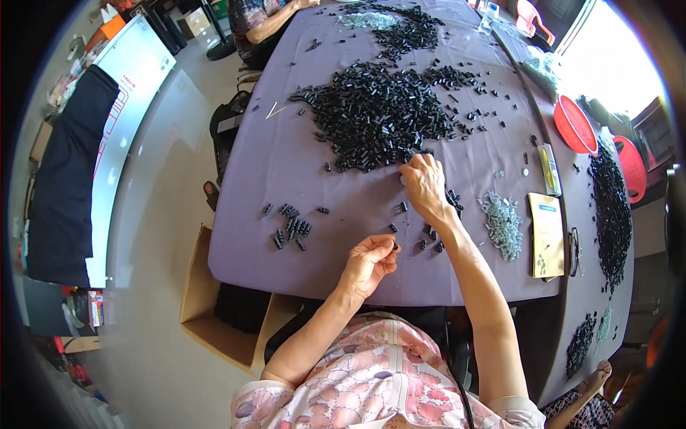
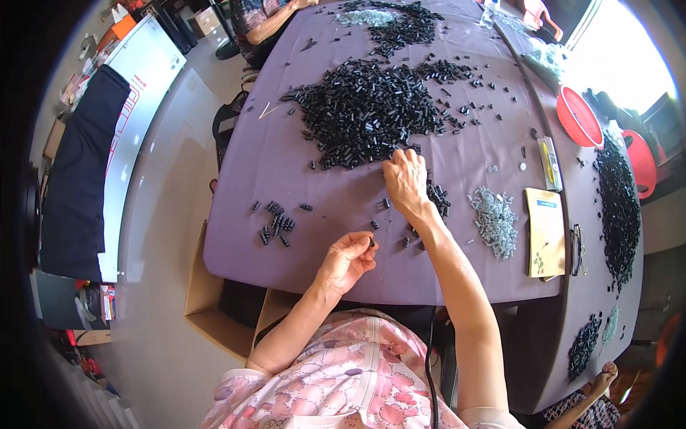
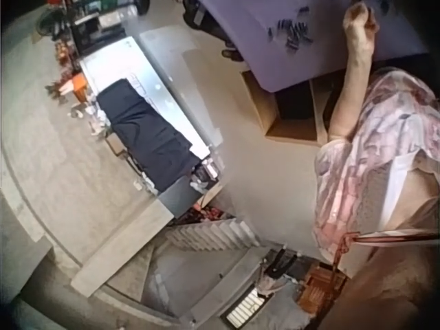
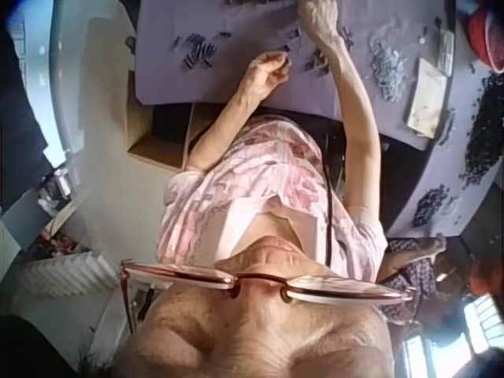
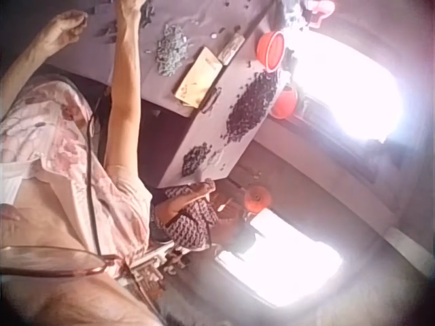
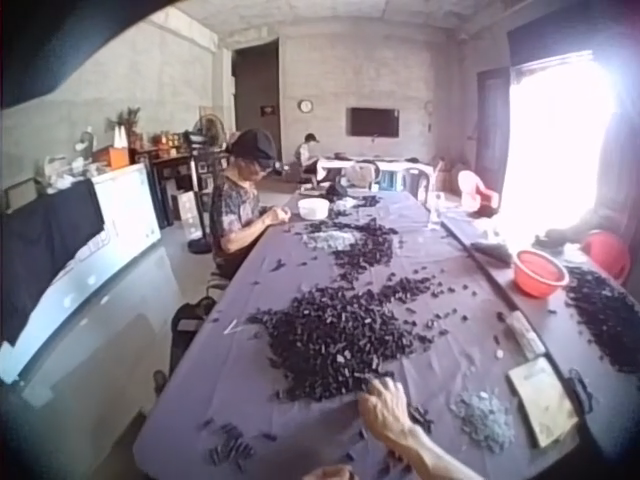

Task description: Joining small black plastic caps onto grey components at a workshop assembly table.

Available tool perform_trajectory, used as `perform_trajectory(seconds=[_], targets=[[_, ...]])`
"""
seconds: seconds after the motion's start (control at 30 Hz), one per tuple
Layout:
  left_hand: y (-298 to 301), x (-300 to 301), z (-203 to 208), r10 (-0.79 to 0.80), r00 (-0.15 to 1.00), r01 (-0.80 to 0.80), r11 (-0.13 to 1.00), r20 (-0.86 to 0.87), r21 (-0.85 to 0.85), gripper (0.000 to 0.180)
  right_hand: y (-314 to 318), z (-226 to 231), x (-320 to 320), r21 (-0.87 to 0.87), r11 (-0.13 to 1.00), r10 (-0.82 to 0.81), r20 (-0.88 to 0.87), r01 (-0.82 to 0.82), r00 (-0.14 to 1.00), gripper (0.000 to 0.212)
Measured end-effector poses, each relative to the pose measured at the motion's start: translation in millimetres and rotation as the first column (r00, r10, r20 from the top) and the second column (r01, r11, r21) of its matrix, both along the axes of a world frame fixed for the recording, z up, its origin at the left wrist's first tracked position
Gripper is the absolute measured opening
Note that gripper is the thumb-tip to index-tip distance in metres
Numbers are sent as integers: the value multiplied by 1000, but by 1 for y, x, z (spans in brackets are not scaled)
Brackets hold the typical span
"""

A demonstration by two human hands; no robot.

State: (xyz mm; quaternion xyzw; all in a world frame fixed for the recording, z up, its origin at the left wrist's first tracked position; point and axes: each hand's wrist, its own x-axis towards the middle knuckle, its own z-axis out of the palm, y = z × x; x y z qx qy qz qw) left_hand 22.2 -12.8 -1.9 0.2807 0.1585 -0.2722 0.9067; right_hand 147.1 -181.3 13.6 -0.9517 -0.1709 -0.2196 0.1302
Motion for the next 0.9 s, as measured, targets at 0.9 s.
perform_trajectory(seconds=[0.9], targets=[[-4,-2,-4,27,997,-31,998,78,59,13,21,-3,-163,916,194,288,-395,350,873,24]])
